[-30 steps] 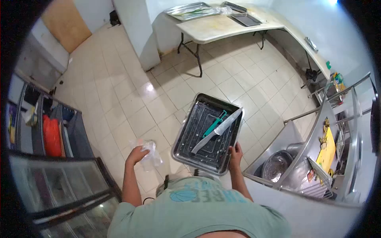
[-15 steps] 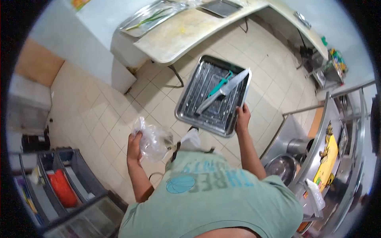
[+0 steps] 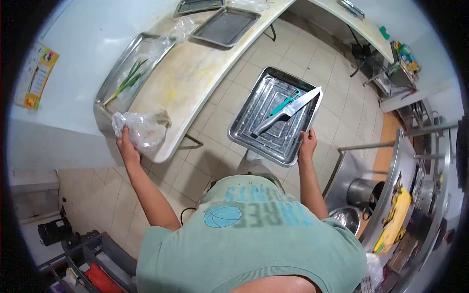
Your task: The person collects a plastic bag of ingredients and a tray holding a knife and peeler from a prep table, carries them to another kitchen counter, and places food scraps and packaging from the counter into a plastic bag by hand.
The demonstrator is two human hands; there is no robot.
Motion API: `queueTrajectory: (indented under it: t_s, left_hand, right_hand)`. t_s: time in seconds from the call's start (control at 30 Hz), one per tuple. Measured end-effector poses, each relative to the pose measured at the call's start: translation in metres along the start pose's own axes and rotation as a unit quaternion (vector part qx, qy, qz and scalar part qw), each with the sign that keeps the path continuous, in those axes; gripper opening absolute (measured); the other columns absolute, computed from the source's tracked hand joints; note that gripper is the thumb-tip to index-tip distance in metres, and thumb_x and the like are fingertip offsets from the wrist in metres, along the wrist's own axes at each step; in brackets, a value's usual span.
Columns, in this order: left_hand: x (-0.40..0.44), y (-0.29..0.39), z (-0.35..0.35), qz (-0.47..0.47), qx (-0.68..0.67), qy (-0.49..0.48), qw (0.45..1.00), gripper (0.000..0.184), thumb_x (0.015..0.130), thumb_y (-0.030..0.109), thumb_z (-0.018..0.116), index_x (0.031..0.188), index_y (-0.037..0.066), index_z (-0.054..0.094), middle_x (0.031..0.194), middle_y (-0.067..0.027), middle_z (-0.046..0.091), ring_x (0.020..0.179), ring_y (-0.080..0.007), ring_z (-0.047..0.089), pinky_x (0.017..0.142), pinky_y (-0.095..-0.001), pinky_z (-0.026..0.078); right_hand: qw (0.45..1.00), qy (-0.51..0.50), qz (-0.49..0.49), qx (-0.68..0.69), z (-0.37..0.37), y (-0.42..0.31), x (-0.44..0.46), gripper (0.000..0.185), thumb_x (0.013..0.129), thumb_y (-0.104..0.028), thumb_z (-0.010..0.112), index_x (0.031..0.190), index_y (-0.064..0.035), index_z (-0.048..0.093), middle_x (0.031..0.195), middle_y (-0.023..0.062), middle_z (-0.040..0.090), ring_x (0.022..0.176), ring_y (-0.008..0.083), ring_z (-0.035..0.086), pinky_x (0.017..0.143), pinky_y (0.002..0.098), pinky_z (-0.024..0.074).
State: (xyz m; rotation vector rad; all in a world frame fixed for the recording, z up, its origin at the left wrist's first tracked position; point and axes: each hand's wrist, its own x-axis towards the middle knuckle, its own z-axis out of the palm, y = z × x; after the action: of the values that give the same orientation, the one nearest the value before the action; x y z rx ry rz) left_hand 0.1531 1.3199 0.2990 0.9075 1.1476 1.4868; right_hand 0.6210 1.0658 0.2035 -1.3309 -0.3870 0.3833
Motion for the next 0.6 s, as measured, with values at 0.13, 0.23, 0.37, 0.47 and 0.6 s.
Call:
queueTrajectory:
  t_s: [0.13,0.23,0.37,0.47,0.6]
  left_hand:
    - [0.024,-0.063,0.031,-0.014,-0.027,0.044,0.999,0.036,0.083,0.019,0.053,0.115,0.001,0.047,0.107,-0.0078,0.054,0.097,-0.0175,0.051,0.084,-0.0292,0.039]
    - [0.076,-0.076,0.095,0.011,0.089,0.038,0.995,0.035,0.083,0.017,0.053,0.113,0.001,0.047,0.105,-0.0079,0.054,0.096,-0.018,0.051,0.085,-0.0285,0.038]
    - [0.078,-0.07,0.131,0.02,0.181,0.116,0.976,0.038,0.081,0.015,0.055,0.113,0.0,0.042,0.109,-0.0112,0.05,0.1,-0.0207,0.048,0.087,-0.0301,0.037]
    - [0.09,-0.063,0.158,0.025,0.191,0.15,0.97,0.046,0.08,0.012,0.054,0.12,0.0,0.034,0.118,-0.0144,0.042,0.106,-0.0228,0.044,0.09,-0.0318,0.035]
    - [0.144,-0.057,0.182,0.05,0.282,0.089,0.954,0.068,0.074,0.006,0.058,0.129,0.003,0.017,0.124,-0.0172,0.035,0.113,-0.0269,0.038,0.093,-0.0347,0.032]
  right_hand:
    - [1.0,-0.016,-0.016,0.01,0.03,-0.01,0.069,0.037,0.075,-0.001,0.048,0.111,0.0031,0.05,0.082,0.0016,0.055,0.067,0.0054,0.046,0.062,0.0194,0.0386]
    - [0.999,-0.044,-0.011,-0.025,0.093,-0.013,0.163,0.033,0.073,-0.002,0.048,0.106,0.0029,0.052,0.072,-0.0014,0.05,0.058,0.0042,0.04,0.054,0.0196,0.0342]
    - [0.997,-0.074,-0.015,0.011,0.169,-0.004,0.253,0.029,0.074,-0.002,0.047,0.103,0.0034,0.053,0.07,-0.0021,0.049,0.057,0.0039,0.041,0.052,0.0192,0.0352]
    - [0.998,-0.057,-0.036,-0.008,0.231,0.002,0.297,0.02,0.075,-0.003,0.047,0.092,0.0026,0.054,0.066,-0.0026,0.047,0.053,0.0032,0.037,0.048,0.0191,0.0312]
    - [0.997,-0.043,-0.063,-0.027,0.306,0.034,0.354,0.022,0.073,-0.004,0.047,0.093,0.0024,0.055,0.065,-0.0027,0.047,0.055,0.0045,0.037,0.05,0.0205,0.0318]
